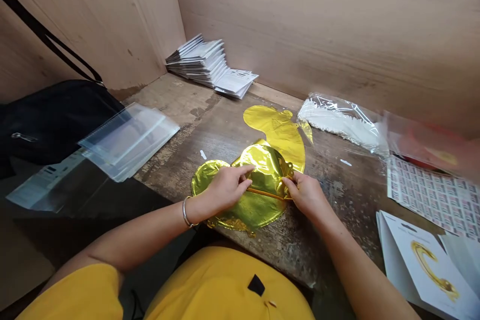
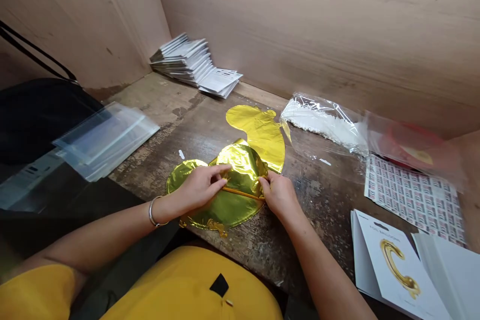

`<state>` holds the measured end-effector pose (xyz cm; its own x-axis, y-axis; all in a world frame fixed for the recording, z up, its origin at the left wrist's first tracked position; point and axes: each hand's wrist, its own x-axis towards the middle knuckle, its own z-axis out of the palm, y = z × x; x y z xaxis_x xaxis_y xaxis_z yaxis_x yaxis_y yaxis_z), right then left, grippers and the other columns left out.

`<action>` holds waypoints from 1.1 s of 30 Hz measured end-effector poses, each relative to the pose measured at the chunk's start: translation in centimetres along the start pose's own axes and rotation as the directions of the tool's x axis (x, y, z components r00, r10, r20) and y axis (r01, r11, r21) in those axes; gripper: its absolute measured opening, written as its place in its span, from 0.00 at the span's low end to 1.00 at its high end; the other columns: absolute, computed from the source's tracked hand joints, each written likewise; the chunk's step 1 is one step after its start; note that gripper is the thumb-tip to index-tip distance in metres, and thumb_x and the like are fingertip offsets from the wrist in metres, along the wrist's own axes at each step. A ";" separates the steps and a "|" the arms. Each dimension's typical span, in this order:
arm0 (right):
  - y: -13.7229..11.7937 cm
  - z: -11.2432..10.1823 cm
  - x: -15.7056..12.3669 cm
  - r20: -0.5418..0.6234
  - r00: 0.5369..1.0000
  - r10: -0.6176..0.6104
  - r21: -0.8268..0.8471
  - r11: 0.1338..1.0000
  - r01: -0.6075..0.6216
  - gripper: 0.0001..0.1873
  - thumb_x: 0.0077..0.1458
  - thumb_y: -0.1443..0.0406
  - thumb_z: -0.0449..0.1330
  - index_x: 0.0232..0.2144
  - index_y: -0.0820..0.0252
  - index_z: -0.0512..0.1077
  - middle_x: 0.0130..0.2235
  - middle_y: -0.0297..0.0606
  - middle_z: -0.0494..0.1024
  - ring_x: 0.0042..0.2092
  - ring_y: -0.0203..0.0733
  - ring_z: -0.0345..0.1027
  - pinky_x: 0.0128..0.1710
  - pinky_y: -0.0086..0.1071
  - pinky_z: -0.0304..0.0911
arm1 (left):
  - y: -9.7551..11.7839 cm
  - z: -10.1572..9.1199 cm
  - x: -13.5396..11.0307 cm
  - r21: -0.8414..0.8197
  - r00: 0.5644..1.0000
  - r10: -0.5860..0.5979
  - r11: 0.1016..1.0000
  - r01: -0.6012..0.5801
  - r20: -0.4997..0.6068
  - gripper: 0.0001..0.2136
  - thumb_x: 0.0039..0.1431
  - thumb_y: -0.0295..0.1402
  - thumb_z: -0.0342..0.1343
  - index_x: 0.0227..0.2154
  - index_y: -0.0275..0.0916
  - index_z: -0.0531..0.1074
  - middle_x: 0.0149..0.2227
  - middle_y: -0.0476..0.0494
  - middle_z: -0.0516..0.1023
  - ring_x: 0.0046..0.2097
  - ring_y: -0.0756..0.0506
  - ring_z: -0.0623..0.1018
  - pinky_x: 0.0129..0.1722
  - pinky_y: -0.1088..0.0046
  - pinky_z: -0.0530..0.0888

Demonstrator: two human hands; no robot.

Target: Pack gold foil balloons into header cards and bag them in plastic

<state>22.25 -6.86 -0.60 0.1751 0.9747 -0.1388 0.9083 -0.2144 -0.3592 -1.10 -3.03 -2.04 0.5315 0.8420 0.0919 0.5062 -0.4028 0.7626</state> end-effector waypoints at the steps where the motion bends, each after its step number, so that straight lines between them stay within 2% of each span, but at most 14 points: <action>1: 0.0 0.0 0.0 0.007 1.000 -0.006 -0.009 1.000 0.006 0.13 0.57 0.60 0.53 0.22 0.56 0.69 0.23 0.38 0.75 0.27 0.42 0.67 0.26 0.30 0.52 | 0.1 -0.1 0.0 0.051 1.000 0.027 0.998 -0.027 0.012 0.14 0.61 0.30 0.52 0.49 0.38 0.74 0.32 0.46 0.81 0.33 0.47 0.79 0.36 0.70 0.72; 5: -0.1 0.0 0.2 0.028 0.998 -0.057 -0.042 0.997 0.058 0.13 0.58 0.61 0.53 0.24 0.57 0.69 0.25 0.37 0.76 0.27 0.41 0.67 0.27 0.30 0.52 | 1.1 -0.7 0.3 0.315 0.991 0.074 0.943 -0.107 0.114 0.10 0.61 0.30 0.51 0.32 0.38 0.78 0.31 0.42 0.80 0.34 0.43 0.78 0.37 0.66 0.72; 8: 0.0 0.1 0.3 0.028 0.996 -0.083 -0.083 0.993 0.085 0.13 0.58 0.60 0.53 0.24 0.57 0.70 0.25 0.37 0.76 0.27 0.41 0.67 0.26 0.30 0.52 | 2.3 -1.0 0.6 0.519 0.981 0.131 0.834 -0.187 0.142 0.10 0.61 0.30 0.51 0.30 0.36 0.76 0.30 0.38 0.78 0.36 0.40 0.77 0.36 0.62 0.72; 10: -0.1 0.2 0.4 0.035 0.995 -0.089 -0.097 0.991 0.092 0.12 0.58 0.61 0.53 0.25 0.57 0.70 0.25 0.38 0.76 0.28 0.41 0.68 0.27 0.30 0.52 | 2.6 -0.7 0.9 0.582 0.961 0.244 0.765 -0.275 0.133 0.10 0.62 0.29 0.49 0.39 0.36 0.76 0.41 0.34 0.78 0.47 0.36 0.76 0.46 0.56 0.71; 12: -0.1 0.1 0.4 0.055 0.994 -0.092 -0.115 0.989 0.098 0.12 0.59 0.61 0.53 0.26 0.57 0.71 0.27 0.38 0.77 0.29 0.42 0.69 0.27 0.30 0.54 | 2.4 -0.1 1.2 0.607 0.946 0.279 0.727 -0.321 0.165 0.17 0.64 0.32 0.48 0.53 0.35 0.70 0.57 0.30 0.70 0.60 0.33 0.67 0.57 0.49 0.63; 16: -0.5 -0.3 0.0 0.107 0.992 -0.071 -0.201 0.975 0.092 0.12 0.60 0.61 0.53 0.28 0.57 0.72 0.28 0.40 0.78 0.31 0.45 0.71 0.28 0.32 0.58 | 0.7 1.3 1.6 0.594 0.948 0.113 0.756 -0.276 0.297 0.30 0.66 0.45 0.45 0.65 0.31 0.52 0.68 0.26 0.49 0.69 0.31 0.50 0.63 0.46 0.52; 17: -0.6 -0.3 -0.1 0.072 0.995 -0.074 -0.250 0.964 0.090 0.11 0.60 0.61 0.54 0.29 0.58 0.73 0.29 0.42 0.78 0.32 0.47 0.71 0.29 0.33 0.60 | 0.4 1.4 1.6 0.581 0.946 0.089 0.770 -0.264 0.312 0.31 0.66 0.46 0.43 0.66 0.31 0.50 0.68 0.26 0.47 0.69 0.32 0.48 0.64 0.47 0.51; 19: -1.1 -0.3 -0.5 -0.116 0.982 -0.151 -0.333 0.937 0.105 0.11 0.59 0.61 0.55 0.35 0.62 0.74 0.36 0.50 0.78 0.38 0.53 0.72 0.35 0.39 0.64 | 0.0 1.5 1.5 0.561 0.943 0.074 0.788 -0.255 0.324 0.32 0.66 0.47 0.43 0.67 0.32 0.48 0.69 0.26 0.45 0.69 0.31 0.46 0.64 0.47 0.49; 21: -1.5 0.3 -0.8 -0.289 0.899 -0.330 -0.351 0.910 0.222 0.16 0.60 0.61 0.54 0.45 0.67 0.73 0.49 0.59 0.74 0.51 0.59 0.68 0.47 0.47 0.64 | 0.1 1.4 1.3 0.550 0.940 0.069 0.796 -0.253 0.333 0.32 0.67 0.46 0.43 0.67 0.31 0.48 0.69 0.25 0.43 0.69 0.31 0.45 0.65 0.47 0.47; 22: -1.7 0.8 -0.9 -0.298 0.853 -0.428 -0.335 0.884 0.326 0.20 0.61 0.60 0.54 0.51 0.67 0.70 0.56 0.59 0.70 0.57 0.59 0.62 0.52 0.50 0.61 | 0.2 1.3 1.2 0.546 0.938 0.074 0.797 -0.260 0.339 0.32 0.67 0.46 0.43 0.67 0.31 0.48 0.69 0.25 0.43 0.69 0.31 0.45 0.65 0.47 0.47; 25: -1.9 2.9 -0.8 -0.072 0.799 -0.598 -0.261 0.784 0.563 0.32 0.63 0.53 0.51 0.62 0.68 0.59 0.64 0.55 0.61 0.66 0.55 0.50 0.62 0.50 0.52 | 0.4 0.6 1.5 0.533 0.926 0.090 0.796 -0.288 0.367 0.34 0.66 0.46 0.43 0.67 0.28 0.47 0.69 0.25 0.41 0.70 0.32 0.44 0.65 0.48 0.45; 27: -1.8 4.0 -0.7 0.055 0.812 -0.581 -0.267 0.775 0.572 0.38 0.62 0.49 0.48 0.65 0.70 0.54 0.66 0.55 0.56 0.67 0.55 0.46 0.64 0.51 0.49 | 0.2 -0.1 2.4 0.537 0.919 0.036 0.802 -0.262 0.394 0.34 0.66 0.46 0.43 0.67 0.26 0.46 0.69 0.25 0.41 0.70 0.32 0.44 0.65 0.47 0.46; 29: -1.5 4.7 -0.6 0.093 0.835 -0.543 -0.301 0.784 0.543 0.41 0.62 0.46 0.47 0.66 0.71 0.51 0.68 0.54 0.51 0.68 0.55 0.43 0.65 0.51 0.45 | -0.3 -0.9 3.9 0.554 0.926 0.000 0.801 -0.227 0.379 0.33 0.66 0.44 0.42 0.67 0.28 0.45 0.69 0.27 0.40 0.70 0.32 0.44 0.65 0.45 0.46; 33: -1.5 4.6 -0.7 0.104 0.842 -0.529 -0.330 0.781 0.531 0.42 0.62 0.45 0.44 0.66 0.71 0.50 0.68 0.53 0.49 0.69 0.54 0.42 0.66 0.50 0.43 | -1.9 -2.5 7.4 0.548 0.910 0.099 0.770 -0.326 0.403 0.32 0.67 0.47 0.39 0.68 0.37 0.44 0.70 0.37 0.40 0.70 0.34 0.42 0.65 0.42 0.41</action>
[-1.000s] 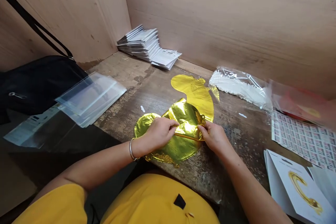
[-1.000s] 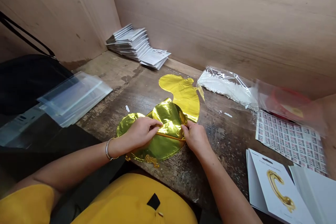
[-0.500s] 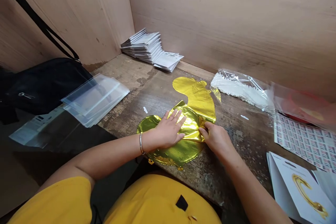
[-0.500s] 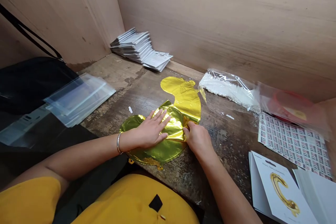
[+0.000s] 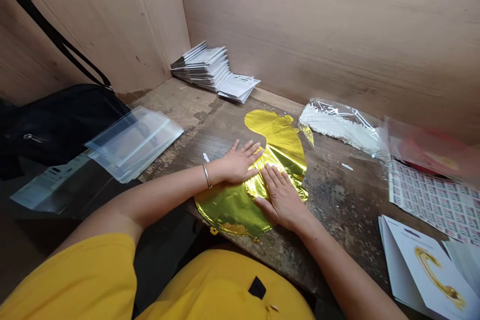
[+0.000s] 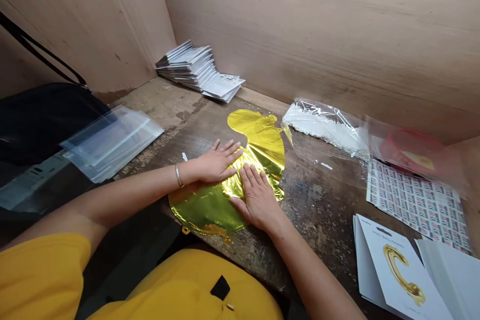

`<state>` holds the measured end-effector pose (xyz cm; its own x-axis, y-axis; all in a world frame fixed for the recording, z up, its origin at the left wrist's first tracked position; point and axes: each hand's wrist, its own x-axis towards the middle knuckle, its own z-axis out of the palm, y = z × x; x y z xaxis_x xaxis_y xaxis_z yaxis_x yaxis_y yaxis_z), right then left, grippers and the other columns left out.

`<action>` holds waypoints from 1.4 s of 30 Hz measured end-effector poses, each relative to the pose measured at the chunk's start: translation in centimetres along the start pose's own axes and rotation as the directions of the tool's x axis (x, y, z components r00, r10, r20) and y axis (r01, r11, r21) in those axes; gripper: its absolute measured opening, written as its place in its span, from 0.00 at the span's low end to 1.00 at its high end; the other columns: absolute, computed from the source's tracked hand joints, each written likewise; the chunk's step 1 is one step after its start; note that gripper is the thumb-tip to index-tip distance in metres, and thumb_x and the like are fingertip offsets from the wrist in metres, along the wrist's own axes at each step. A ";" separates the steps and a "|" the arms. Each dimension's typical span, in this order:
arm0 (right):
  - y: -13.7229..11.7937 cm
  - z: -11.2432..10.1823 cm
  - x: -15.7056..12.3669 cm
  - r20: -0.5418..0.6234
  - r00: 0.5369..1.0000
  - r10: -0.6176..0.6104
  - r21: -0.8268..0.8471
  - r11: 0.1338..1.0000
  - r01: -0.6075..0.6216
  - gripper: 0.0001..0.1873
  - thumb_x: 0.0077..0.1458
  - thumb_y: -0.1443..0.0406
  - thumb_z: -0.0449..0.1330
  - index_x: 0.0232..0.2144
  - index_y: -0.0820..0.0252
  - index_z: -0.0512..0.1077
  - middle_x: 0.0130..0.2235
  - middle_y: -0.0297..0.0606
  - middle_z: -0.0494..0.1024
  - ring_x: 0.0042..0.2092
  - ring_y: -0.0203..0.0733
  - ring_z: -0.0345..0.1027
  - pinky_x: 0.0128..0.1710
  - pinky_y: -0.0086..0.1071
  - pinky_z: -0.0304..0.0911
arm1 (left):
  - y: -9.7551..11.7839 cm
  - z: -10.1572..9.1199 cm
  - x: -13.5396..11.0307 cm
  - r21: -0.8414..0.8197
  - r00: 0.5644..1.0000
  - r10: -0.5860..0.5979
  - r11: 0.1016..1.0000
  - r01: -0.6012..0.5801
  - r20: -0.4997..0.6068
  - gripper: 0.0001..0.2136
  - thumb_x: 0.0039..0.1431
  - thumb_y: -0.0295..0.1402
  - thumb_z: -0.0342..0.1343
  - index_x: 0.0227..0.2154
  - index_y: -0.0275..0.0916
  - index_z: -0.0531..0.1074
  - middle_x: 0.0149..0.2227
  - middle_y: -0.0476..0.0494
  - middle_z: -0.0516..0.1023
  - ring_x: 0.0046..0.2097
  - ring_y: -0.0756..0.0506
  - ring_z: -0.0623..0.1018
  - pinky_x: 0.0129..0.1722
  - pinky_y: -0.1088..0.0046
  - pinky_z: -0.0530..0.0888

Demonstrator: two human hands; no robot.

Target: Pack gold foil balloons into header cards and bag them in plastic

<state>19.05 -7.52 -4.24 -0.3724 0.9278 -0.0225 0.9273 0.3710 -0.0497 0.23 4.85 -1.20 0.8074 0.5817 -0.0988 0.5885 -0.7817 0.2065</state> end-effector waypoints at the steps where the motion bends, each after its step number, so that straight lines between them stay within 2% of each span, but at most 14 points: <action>1: 0.0 -0.1 0.0 0.002 1.000 0.003 0.000 1.000 -0.003 0.42 0.62 0.45 0.44 0.66 0.71 0.51 0.68 0.53 0.50 0.69 0.54 0.42 0.66 0.50 0.43 | -0.6 -0.2 0.4 0.006 1.000 -0.019 1.000 0.019 0.022 0.32 0.66 0.48 0.40 0.68 0.37 0.45 0.70 0.37 0.41 0.70 0.34 0.43 0.64 0.41 0.42; 4: -0.2 -0.4 0.0 0.005 1.000 0.006 0.008 1.000 -0.006 0.42 0.62 0.45 0.44 0.66 0.72 0.51 0.68 0.54 0.51 0.69 0.54 0.43 0.65 0.50 0.44 | -1.2 -0.6 0.7 0.023 0.976 -0.215 0.976 0.215 -0.021 0.32 0.67 0.46 0.39 0.68 0.34 0.46 0.70 0.34 0.43 0.70 0.31 0.44 0.63 0.39 0.44; 5: -0.2 -0.3 0.0 0.002 1.000 0.005 0.009 1.000 -0.005 0.42 0.62 0.45 0.44 0.66 0.72 0.51 0.68 0.54 0.51 0.69 0.54 0.43 0.65 0.50 0.44 | -0.9 -0.5 0.5 0.028 0.975 -0.216 0.976 0.218 -0.060 0.30 0.68 0.44 0.39 0.68 0.34 0.45 0.70 0.35 0.43 0.70 0.32 0.43 0.64 0.39 0.43; 9: -0.2 -0.2 0.0 -0.016 1.000 0.001 0.014 1.000 -0.001 0.43 0.62 0.45 0.44 0.65 0.73 0.53 0.67 0.55 0.53 0.69 0.55 0.43 0.66 0.51 0.43 | 0.7 0.3 -0.5 0.036 0.997 0.060 0.998 -0.058 -0.050 0.30 0.67 0.47 0.40 0.67 0.40 0.47 0.70 0.39 0.45 0.70 0.37 0.44 0.65 0.44 0.42; 11: -0.2 -0.2 -0.1 -0.017 1.000 0.009 0.023 1.000 -0.009 0.43 0.61 0.45 0.45 0.65 0.73 0.53 0.67 0.55 0.52 0.69 0.55 0.42 0.66 0.51 0.43 | 1.0 0.5 -0.7 0.028 0.999 -0.049 0.998 0.050 -0.014 0.30 0.67 0.47 0.41 0.67 0.37 0.50 0.70 0.35 0.45 0.70 0.35 0.47 0.64 0.42 0.44; 14: -0.5 -0.2 0.0 -0.007 1.000 0.028 0.041 0.999 -0.028 0.43 0.61 0.46 0.47 0.65 0.73 0.52 0.68 0.55 0.51 0.69 0.56 0.42 0.66 0.51 0.44 | 1.2 0.3 -1.0 0.046 0.959 -0.273 0.960 0.277 -0.077 0.26 0.68 0.39 0.40 0.66 0.35 0.50 0.70 0.33 0.45 0.70 0.33 0.46 0.63 0.39 0.43; 19: -0.4 -0.6 0.2 -0.026 0.999 0.030 0.113 0.993 -0.026 0.43 0.59 0.47 0.51 0.65 0.74 0.53 0.67 0.55 0.53 0.68 0.57 0.42 0.65 0.54 0.45 | 2.9 2.1 -2.5 0.035 0.999 0.016 0.999 -0.014 -0.043 0.28 0.68 0.42 0.40 0.67 0.36 0.48 0.70 0.36 0.46 0.70 0.35 0.46 0.65 0.44 0.44; 22: 0.6 -1.9 -0.9 -0.049 0.999 0.021 0.175 0.984 -0.013 0.44 0.56 0.51 0.58 0.64 0.75 0.53 0.67 0.58 0.53 0.68 0.58 0.44 0.65 0.53 0.48 | 3.4 3.4 -3.2 0.015 0.999 0.003 1.000 -0.003 -0.035 0.29 0.68 0.44 0.38 0.67 0.35 0.46 0.70 0.35 0.44 0.70 0.35 0.46 0.65 0.46 0.46; 26: 2.3 -3.3 -3.4 -0.126 0.992 -0.026 0.132 0.990 0.043 0.30 0.55 0.65 0.58 0.60 0.62 0.63 0.65 0.47 0.61 0.68 0.55 0.47 0.64 0.55 0.49 | 2.8 3.9 -3.1 0.019 0.998 0.024 1.000 -0.023 -0.053 0.28 0.68 0.44 0.38 0.67 0.37 0.48 0.70 0.35 0.45 0.70 0.36 0.45 0.65 0.46 0.45; 31: 2.7 -2.2 -4.5 -0.245 0.966 -0.085 0.058 0.993 0.102 0.16 0.62 0.70 0.53 0.49 0.58 0.74 0.51 0.41 0.78 0.56 0.49 0.69 0.56 0.46 0.64 | 2.3 3.4 -2.8 0.027 0.995 0.040 0.999 -0.038 -0.094 0.27 0.68 0.43 0.41 0.66 0.35 0.51 0.69 0.33 0.49 0.69 0.34 0.50 0.64 0.44 0.49; 33: 1.7 -2.3 -4.8 -0.298 0.953 -0.050 -0.016 0.999 0.048 0.15 0.62 0.72 0.52 0.48 0.62 0.74 0.48 0.44 0.80 0.50 0.46 0.73 0.53 0.41 0.66 | 2.8 2.4 -2.9 0.024 0.975 0.036 0.999 -0.032 -0.219 0.25 0.68 0.41 0.43 0.64 0.34 0.55 0.67 0.31 0.53 0.68 0.33 0.54 0.62 0.43 0.52; 37: -2.2 -4.4 -5.4 -0.281 0.955 0.095 -0.193 0.969 -0.153 0.16 0.59 0.77 0.51 0.45 0.69 0.74 0.42 0.49 0.81 0.41 0.46 0.75 0.45 0.37 0.68 | 5.8 0.7 -3.8 0.042 0.831 0.148 0.988 -0.148 -0.537 0.17 0.67 0.37 0.47 0.54 0.34 0.67 0.53 0.33 0.72 0.54 0.39 0.71 0.54 0.58 0.68; 39: -4.3 -5.3 -5.4 -0.226 0.961 0.158 -0.206 0.957 -0.206 0.12 0.57 0.77 0.53 0.38 0.68 0.75 0.35 0.46 0.81 0.34 0.45 0.73 0.36 0.35 0.68 | 7.3 1.0 -4.2 0.103 0.808 0.299 0.952 -0.288 -0.507 0.10 0.66 0.32 0.48 0.42 0.35 0.73 0.39 0.38 0.76 0.41 0.43 0.74 0.42 0.66 0.73; 42: -5.9 -5.4 -5.5 -0.141 0.975 0.173 -0.139 0.971 -0.193 0.10 0.54 0.77 0.56 0.28 0.63 0.75 0.28 0.43 0.78 0.30 0.45 0.70 0.31 0.36 0.66 | 8.1 2.6 -5.0 0.137 0.826 0.411 0.911 -0.389 -0.387 0.11 0.63 0.24 0.48 0.27 0.35 0.71 0.27 0.44 0.72 0.29 0.47 0.70 0.30 0.71 0.71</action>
<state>15.84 -14.60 1.58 -0.1971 0.9741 0.1108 0.9778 0.1871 0.0948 1.10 -4.95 -1.54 0.8919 0.2458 0.3796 0.2275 -0.9693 0.0932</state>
